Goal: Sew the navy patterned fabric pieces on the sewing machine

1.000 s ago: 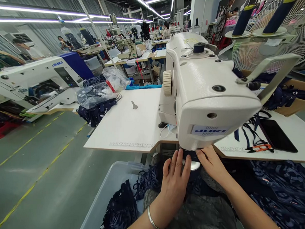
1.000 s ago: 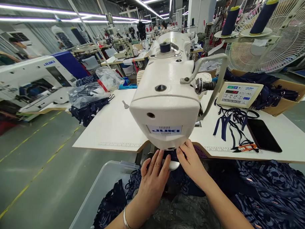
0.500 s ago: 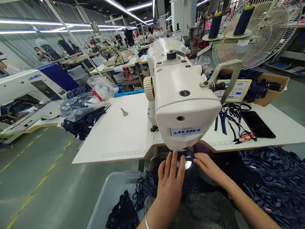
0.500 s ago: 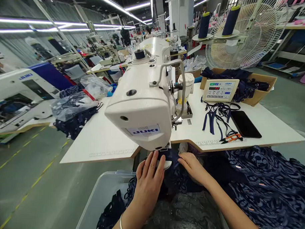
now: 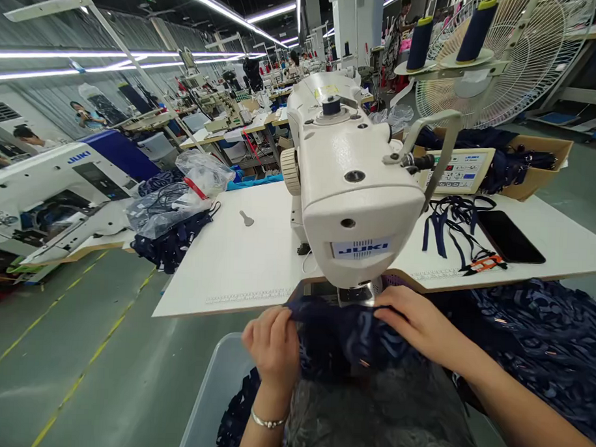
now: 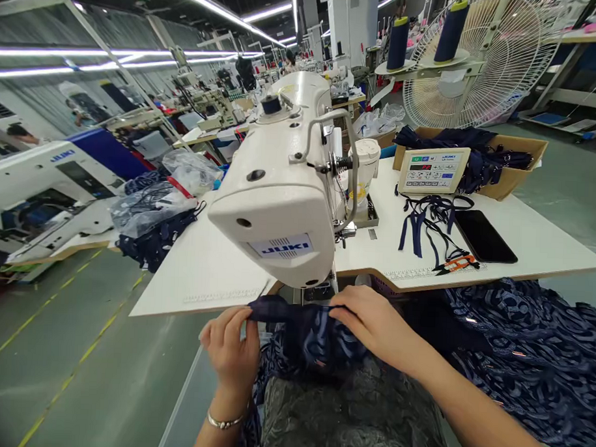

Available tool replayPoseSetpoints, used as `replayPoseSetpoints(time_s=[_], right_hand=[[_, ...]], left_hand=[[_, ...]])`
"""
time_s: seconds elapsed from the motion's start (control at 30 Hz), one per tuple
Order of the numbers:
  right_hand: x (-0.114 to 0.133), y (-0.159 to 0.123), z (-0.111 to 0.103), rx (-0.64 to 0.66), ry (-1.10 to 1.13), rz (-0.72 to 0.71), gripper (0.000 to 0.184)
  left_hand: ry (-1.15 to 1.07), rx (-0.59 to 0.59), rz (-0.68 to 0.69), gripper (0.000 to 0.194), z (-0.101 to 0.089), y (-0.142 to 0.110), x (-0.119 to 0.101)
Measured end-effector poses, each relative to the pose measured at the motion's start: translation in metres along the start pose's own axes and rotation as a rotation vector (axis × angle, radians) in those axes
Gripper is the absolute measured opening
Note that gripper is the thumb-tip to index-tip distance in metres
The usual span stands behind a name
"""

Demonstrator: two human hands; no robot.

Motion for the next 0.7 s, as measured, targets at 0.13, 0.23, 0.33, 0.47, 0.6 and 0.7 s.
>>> replayPoseSetpoints(time_s=[0.13,0.23,0.33,0.47,0.6,0.7], right_hand=[[0.01,0.01,0.019,-0.067,-0.184,-0.113,0.025],[0.003,0.005,0.022,-0.095,-0.178,-0.111,0.024],[-0.008,-0.004,0.02,-0.063,-0.166,-0.056,0.021],[-0.018,-0.018,0.015,-0.067,-0.174,-0.052,0.02],[-0.03,-0.026,0.016,-0.09,-0.2,-0.058,0.018],[-0.038,-0.029,0.017,-0.081,-0.175,-0.006,0.019]], left_hand=[[-0.1,-0.002,0.245,0.022,-0.012,-0.007,-0.022],[-0.079,0.03,0.338,0.017,-0.016,-0.01,-0.035],[-0.064,0.018,0.4,0.016,-0.018,-0.01,-0.041],[-0.047,0.0,0.414,0.02,-0.019,-0.011,-0.041],[-0.051,0.003,0.408,0.019,-0.02,-0.011,-0.042],[-0.074,0.01,0.408,0.017,-0.022,-0.01,-0.044]])
Point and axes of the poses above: each hand's wrist, its own y-axis towards the middle knuckle, its own z-axis out of the palm, x = y × z, the point moved 7 cm from there along y, towards the middle knuckle, and after that the axes turned 3 degrees about -y, right-handed, at the moved point
